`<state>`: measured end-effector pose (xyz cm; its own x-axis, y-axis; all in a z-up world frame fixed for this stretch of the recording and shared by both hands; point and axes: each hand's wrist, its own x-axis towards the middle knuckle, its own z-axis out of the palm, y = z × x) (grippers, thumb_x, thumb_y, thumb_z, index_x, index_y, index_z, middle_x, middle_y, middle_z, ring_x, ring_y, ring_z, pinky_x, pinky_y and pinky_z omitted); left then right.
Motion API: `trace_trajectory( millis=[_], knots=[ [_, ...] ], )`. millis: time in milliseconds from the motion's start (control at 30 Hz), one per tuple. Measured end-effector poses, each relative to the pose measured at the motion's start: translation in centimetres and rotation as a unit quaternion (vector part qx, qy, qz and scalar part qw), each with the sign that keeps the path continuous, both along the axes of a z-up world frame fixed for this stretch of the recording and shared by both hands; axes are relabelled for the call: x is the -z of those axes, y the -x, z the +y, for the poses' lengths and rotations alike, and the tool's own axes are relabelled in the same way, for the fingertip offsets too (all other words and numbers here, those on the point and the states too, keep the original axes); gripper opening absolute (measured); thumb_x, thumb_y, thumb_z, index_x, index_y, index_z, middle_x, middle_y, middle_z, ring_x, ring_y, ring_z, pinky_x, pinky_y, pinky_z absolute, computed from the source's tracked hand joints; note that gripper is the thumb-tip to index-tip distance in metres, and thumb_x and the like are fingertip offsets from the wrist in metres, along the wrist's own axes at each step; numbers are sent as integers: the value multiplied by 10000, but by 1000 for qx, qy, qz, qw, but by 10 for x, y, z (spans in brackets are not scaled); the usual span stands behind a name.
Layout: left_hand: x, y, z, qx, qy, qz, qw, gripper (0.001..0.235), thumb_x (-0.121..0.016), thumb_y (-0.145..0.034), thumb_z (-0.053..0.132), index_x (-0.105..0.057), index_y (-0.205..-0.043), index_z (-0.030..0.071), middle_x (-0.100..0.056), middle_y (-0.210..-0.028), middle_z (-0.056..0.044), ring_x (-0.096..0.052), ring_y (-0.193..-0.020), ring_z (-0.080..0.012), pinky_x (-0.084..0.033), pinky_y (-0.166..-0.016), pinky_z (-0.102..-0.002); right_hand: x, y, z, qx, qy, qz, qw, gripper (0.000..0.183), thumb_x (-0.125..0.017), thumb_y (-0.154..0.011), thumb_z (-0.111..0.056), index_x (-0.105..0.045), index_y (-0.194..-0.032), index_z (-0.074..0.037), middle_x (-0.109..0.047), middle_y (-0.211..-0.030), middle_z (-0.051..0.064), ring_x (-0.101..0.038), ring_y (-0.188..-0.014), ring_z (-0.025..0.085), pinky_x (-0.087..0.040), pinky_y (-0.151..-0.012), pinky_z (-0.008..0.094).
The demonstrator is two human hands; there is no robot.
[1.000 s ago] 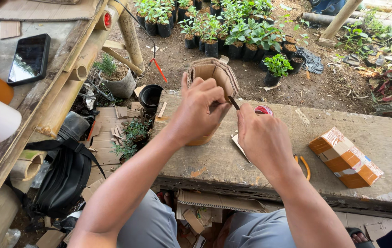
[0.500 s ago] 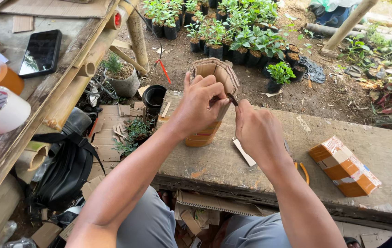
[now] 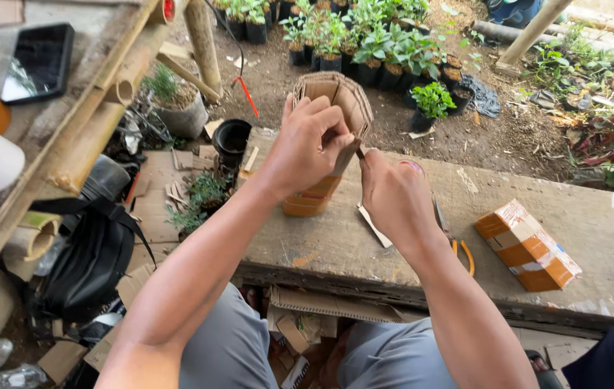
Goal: The person assembles a hexagonal cardboard container by wrapping and securing the sides with packing tape. They then use a knife to cut and fold the top flaps inward, creating a finished box.
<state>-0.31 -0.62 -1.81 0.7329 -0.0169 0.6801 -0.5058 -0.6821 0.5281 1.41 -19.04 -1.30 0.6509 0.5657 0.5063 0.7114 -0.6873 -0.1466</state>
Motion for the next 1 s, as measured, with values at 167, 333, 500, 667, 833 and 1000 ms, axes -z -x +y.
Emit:
trace_trajectory(
  millis=[167, 333, 500, 667, 833, 1000],
  knots=[
    [-3, 1, 2, 1, -16, -22, 1000, 108, -747, -913, 95, -642, -889, 88, -559, -928, -16, -572, -1016, -272, -262, -1122, -649, 0, 2, 4, 8, -12, 25, 1000, 210, -532, -1025, -144, -596, -866, -23, -618, -641, 246, -640, -602, 448, -483, -558, 556],
    [-6, 1, 11, -16, -126, 35, 991, 352, -645, -949, 82, -774, -1217, 270, -480, -891, -25, -562, -946, -237, -226, -1144, -692, 12, 1, 4, 5, -4, 42, 999, 147, -526, -1003, -112, -593, -917, -14, -628, -649, 247, -648, -628, 455, -494, -585, 558],
    [-16, -2, 5, -8, -168, 85, 982, 364, -589, -978, 135, -763, -1244, 312, -491, -902, -26, -575, -1000, -208, -191, -1116, -723, 12, -1, 1, 48, 28, 101, 993, 151, -524, -1014, -118, -596, -934, -12, -659, -686, 256, -661, -668, 458, -499, -618, 558],
    [-12, -8, 3, -22, -181, 30, 983, 348, -596, -977, 175, -761, -1254, 305, -521, -1010, -48, -550, -1051, -272, -248, -1075, -680, 25, -1, -5, -2, -8, -11, 1000, 125, -550, -956, -90, -619, -879, -21, -657, -746, 247, -655, -693, 463, -505, -585, 542],
    [-8, -14, 23, 9, -153, 87, 984, 304, -585, -1034, 186, -754, -1252, 312, -526, -940, 4, -548, -960, -229, -249, -1085, -607, 28, -3, -4, 10, 46, 68, 997, 211, -572, -1023, -156, -616, -893, 3, -614, -602, 238, -631, -569, 457, -489, -541, 553],
    [-7, -8, 42, 5, -150, 17, 989, 333, -674, -1000, 172, -763, -1298, 292, -481, -929, -62, -533, -972, -255, -318, -992, -533, 17, 14, -8, 20, 55, 90, 994, 167, -603, -1000, -194, -624, -937, -41, -605, -563, 225, -618, -546, 461, -470, -526, 559]
  ],
)
